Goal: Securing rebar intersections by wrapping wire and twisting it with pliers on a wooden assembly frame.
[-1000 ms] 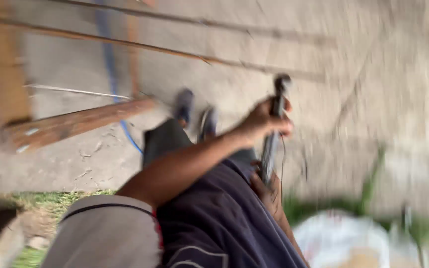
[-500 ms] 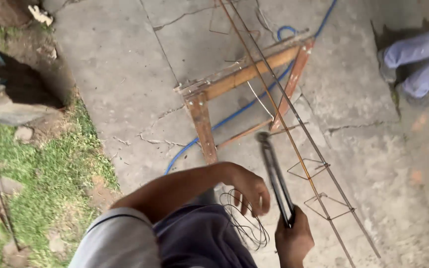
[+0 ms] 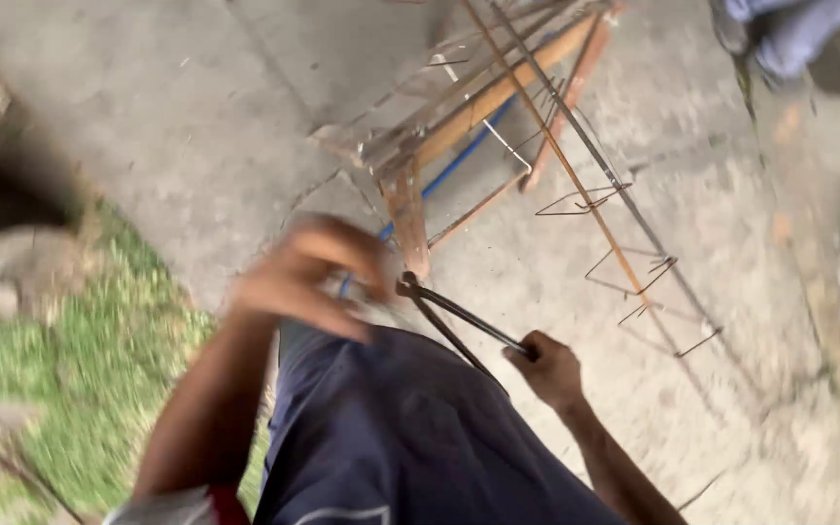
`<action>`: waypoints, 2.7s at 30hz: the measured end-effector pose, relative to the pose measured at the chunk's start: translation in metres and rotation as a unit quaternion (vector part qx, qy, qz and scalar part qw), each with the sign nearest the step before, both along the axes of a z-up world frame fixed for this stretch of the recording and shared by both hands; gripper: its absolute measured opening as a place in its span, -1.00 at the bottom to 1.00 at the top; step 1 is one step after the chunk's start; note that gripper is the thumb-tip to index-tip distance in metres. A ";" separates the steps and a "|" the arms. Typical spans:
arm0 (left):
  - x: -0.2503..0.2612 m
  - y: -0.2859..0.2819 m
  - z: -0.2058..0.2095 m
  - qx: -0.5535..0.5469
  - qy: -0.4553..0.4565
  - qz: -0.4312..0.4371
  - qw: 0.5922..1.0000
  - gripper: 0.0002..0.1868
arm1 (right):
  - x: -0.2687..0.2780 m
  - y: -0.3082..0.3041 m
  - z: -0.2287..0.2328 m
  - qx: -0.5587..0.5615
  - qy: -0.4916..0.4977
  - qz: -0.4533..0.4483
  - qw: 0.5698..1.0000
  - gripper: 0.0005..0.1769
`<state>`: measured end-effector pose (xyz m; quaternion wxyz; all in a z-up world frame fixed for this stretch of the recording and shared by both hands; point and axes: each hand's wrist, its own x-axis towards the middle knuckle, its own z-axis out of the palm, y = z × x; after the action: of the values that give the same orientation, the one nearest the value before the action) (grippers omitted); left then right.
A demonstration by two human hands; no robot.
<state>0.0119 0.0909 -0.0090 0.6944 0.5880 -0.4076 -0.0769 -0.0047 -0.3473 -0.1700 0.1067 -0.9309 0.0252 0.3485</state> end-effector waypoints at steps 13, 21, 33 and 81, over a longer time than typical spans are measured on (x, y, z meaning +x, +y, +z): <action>-0.023 0.373 -0.074 -0.146 0.214 0.305 0.916 -0.57 | 0.100 0.315 0.153 0.519 -0.296 -0.033 0.801 -0.66; -0.038 0.412 -0.095 -0.098 0.293 0.386 0.869 -0.47 | 0.204 0.301 0.114 0.486 -0.284 0.014 0.826 -0.71; 0.099 0.447 -0.074 0.045 0.357 0.336 0.871 -0.70 | 0.273 0.283 -0.045 0.220 -0.251 -0.041 0.942 -0.49; 0.659 0.489 -0.032 0.040 0.222 -0.088 0.970 -0.65 | 0.575 0.811 0.128 0.677 -0.202 -0.624 0.334 -0.57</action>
<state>0.6712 0.5795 -0.0413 0.7341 0.5452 -0.2896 -0.2828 0.5700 0.4632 -0.0418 0.8883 -0.2931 0.3320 -0.1214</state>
